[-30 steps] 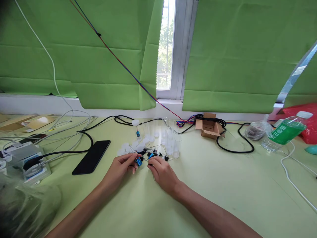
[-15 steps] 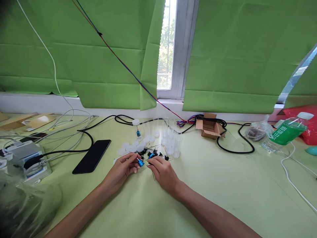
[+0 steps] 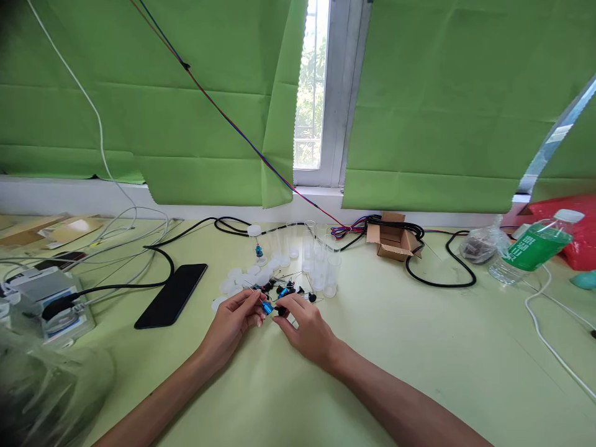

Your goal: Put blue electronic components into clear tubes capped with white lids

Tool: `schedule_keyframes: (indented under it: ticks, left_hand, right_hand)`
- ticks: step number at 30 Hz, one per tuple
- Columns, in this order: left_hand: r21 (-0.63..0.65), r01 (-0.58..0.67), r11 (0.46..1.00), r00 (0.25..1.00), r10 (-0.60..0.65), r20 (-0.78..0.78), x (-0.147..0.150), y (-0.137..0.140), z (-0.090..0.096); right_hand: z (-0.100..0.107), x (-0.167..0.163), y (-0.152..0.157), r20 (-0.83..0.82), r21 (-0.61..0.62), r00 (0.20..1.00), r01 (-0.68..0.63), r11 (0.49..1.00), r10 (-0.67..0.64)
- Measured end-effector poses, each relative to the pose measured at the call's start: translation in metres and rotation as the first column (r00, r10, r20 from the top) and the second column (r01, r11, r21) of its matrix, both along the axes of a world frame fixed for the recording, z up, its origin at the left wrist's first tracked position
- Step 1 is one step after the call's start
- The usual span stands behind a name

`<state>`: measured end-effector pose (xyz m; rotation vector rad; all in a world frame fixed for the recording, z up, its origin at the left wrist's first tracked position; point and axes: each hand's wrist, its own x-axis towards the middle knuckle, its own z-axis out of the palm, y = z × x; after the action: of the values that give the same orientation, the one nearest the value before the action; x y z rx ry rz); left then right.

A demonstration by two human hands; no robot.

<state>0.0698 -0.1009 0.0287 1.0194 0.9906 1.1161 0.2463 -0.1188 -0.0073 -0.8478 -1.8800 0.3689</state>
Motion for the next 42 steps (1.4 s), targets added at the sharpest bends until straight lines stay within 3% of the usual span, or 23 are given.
schedule_keyframes:
  ticks: [25, 32, 42]
  left_hand:
    - [-0.072, 0.048, 0.996, 0.998, -0.044, 0.053, -0.0009, 0.0040, -0.0017]
    - [-0.135, 0.042, 0.990, 0.993, -0.027, 0.116, 0.0003, 0.0036, -0.0001]
    - [-0.111, 0.055, 0.992, 0.991, -0.041, 0.124, 0.0000, 0.0052, -0.0041]
  right_hand:
    - [0.0055, 0.0008, 0.0039, -0.025, 0.088, 1.000, -0.003, 0.996, 0.005]
    - [0.0031, 0.0017, 0.0035, -0.047, 0.084, 0.999, 0.025, 0.996, -0.021]
    - [0.0047, 0.0013, 0.0025, -0.095, 0.111, 0.993, 0.083, 0.990, -0.073]
